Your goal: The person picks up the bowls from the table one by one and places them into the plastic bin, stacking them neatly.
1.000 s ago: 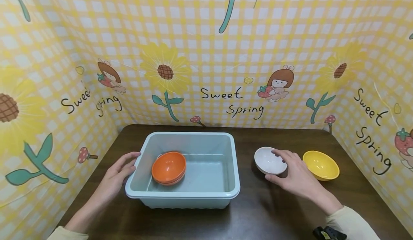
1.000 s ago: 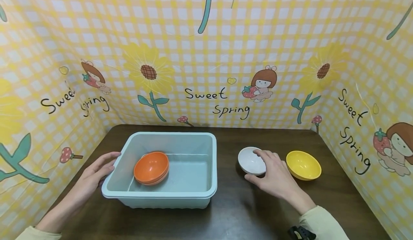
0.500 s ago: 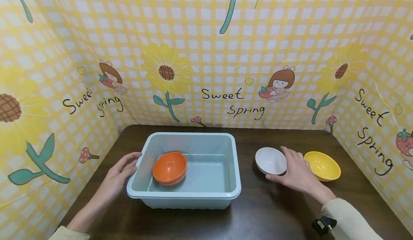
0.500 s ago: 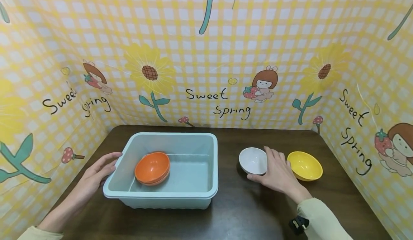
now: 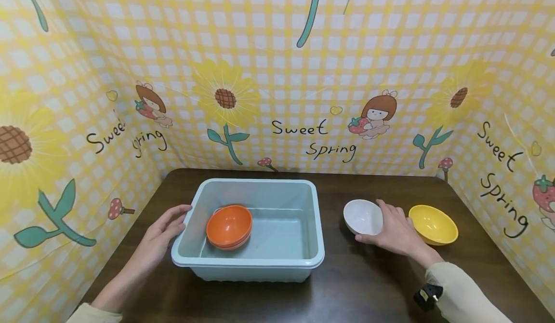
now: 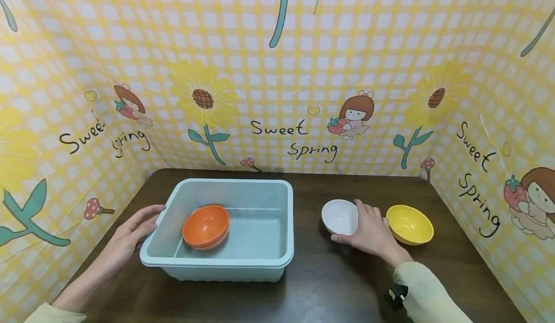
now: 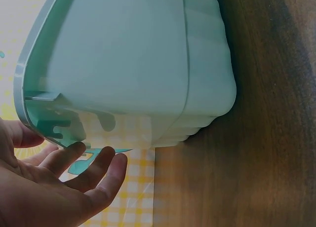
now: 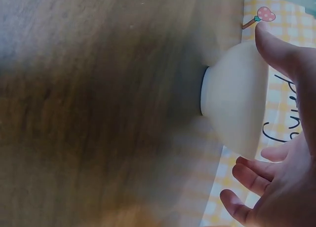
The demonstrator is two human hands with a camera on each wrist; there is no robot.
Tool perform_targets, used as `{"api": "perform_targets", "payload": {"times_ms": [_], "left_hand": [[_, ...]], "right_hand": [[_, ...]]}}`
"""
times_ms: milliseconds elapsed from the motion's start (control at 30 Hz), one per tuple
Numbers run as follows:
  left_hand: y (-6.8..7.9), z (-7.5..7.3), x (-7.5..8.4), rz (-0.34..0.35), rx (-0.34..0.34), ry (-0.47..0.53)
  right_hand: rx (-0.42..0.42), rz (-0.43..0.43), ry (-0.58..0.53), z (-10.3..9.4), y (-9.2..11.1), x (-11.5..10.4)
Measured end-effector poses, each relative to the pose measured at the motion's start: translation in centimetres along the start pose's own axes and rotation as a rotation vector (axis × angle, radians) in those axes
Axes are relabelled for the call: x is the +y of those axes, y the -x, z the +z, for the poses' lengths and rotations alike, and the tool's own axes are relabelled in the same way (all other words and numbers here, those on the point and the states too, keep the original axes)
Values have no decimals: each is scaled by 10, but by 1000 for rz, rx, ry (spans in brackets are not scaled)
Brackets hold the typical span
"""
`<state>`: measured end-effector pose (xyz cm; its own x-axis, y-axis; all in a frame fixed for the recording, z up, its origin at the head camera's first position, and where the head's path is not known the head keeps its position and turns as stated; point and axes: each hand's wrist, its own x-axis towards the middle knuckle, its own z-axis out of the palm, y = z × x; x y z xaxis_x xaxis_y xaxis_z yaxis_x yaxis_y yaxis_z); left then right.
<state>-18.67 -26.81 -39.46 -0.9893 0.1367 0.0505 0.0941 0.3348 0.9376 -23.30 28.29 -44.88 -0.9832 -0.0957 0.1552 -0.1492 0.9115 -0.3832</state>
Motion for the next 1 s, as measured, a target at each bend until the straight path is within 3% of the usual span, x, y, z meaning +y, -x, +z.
{"api": "perform_targets", "payload": {"times_ms": [433,1000], "left_hand": [[0,1,1,-16,-1,-54],[0,1,1,-36,3,-43]], "right_hand": [[7,14,-2,6,3,4],[2,24,-3,6,-2,2]]}}
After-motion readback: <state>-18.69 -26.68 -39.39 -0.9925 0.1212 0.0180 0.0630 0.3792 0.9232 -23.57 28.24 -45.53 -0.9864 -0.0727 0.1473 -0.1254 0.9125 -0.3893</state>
